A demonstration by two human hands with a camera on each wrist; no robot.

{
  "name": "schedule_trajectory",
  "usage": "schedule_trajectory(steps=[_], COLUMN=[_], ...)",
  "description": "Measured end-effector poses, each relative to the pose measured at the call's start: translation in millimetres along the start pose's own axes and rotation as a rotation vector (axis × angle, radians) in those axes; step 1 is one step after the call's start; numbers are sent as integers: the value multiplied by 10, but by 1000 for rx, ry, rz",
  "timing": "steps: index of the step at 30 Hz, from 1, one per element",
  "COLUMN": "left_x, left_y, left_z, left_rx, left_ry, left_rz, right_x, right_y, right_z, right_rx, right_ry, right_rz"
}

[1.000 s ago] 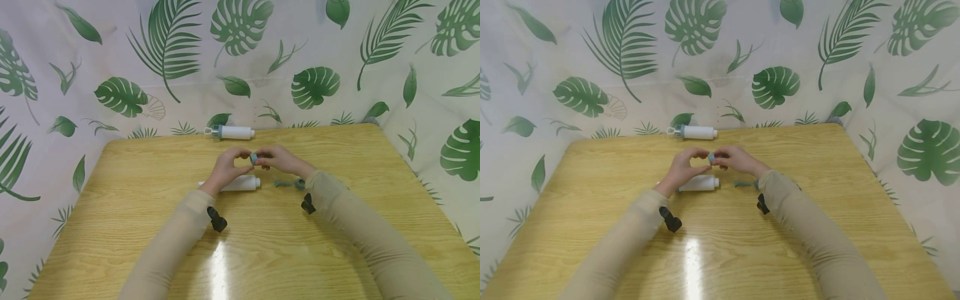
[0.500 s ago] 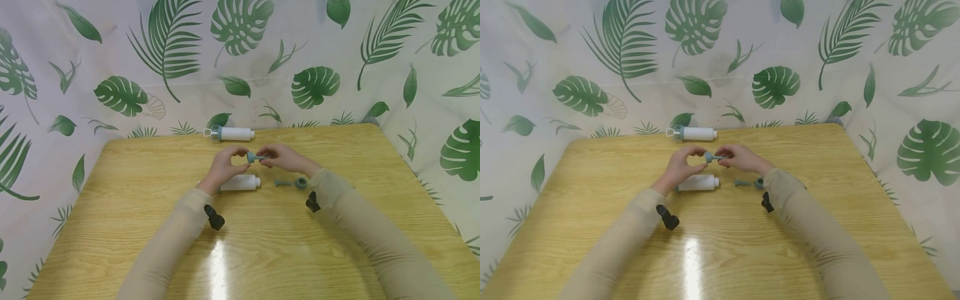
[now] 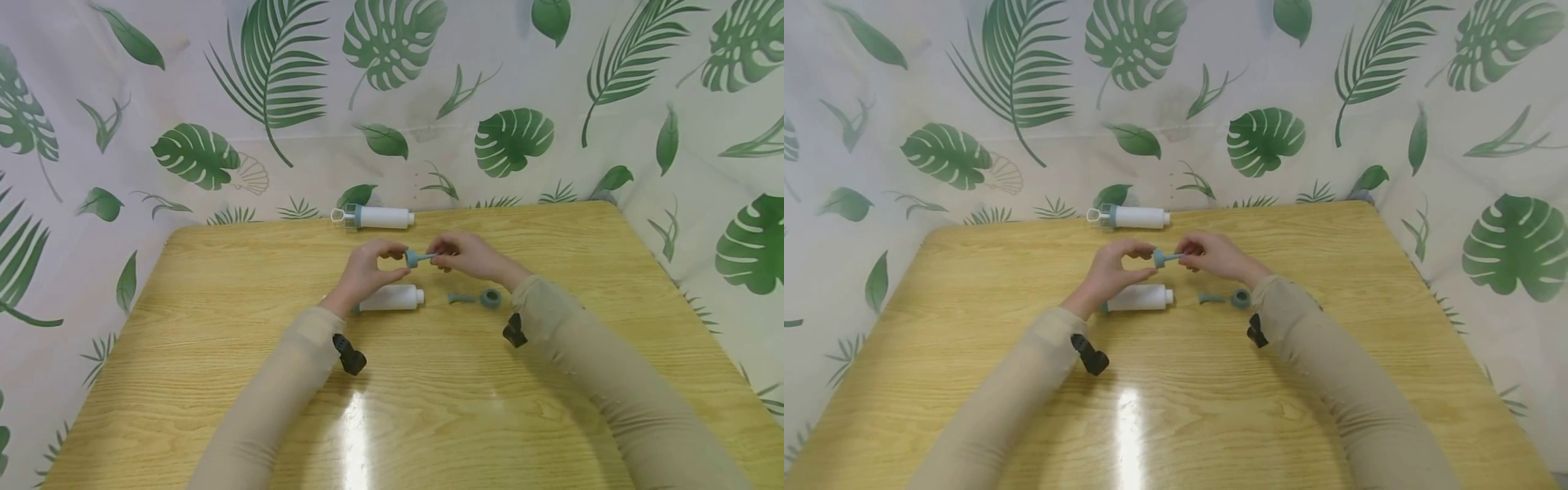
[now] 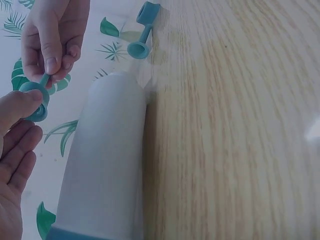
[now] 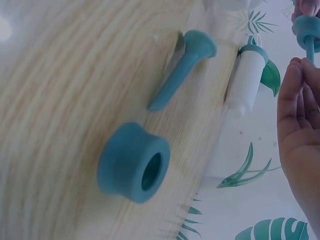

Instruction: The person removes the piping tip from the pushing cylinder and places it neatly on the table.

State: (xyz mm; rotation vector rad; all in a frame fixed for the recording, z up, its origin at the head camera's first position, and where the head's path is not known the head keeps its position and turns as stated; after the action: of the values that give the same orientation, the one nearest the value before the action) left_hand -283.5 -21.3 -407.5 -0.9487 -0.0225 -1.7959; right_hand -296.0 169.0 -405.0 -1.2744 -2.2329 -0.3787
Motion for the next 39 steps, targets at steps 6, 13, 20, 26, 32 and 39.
schedule_trajectory(steps=[6, 13, 20, 26, 32, 39], left_x=[-27, -32, -19, -35, -33, 2], left_y=[-7, -15, -25, -41, -53, -61], left_z=[20, 31, 30, 34, 36, 11], left_rx=[23, 49, 64, 45, 45, 83], left_ry=[2, 1, 10, 19, 19, -8], left_rz=[-8, -5, 2, -6, 6, 42], right_x=[-47, -82, -77, -94, -75, 14], right_y=[-33, -66, -70, -64, -53, -13], right_z=[-23, -39, -29, -42, -46, -20], right_rx=[-2, 3, 14, 44, 41, 32], right_ry=[-13, -6, -11, -18, -17, 0], right_rz=[19, 33, 31, 10, 16, 23])
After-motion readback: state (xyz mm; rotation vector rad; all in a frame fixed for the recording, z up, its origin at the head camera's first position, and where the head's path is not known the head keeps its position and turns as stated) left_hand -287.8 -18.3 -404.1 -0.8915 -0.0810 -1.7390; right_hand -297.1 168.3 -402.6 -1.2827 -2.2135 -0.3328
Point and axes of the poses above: each hand's wrist, its own y-axis away from the middle knuckle, its own x-axis out of the back of the hand, z = x × y, the point moved 5 cm from there along -y, towards the middle knuckle, and after that the axes turned 2 degrees about z, right-handed, at the moved point
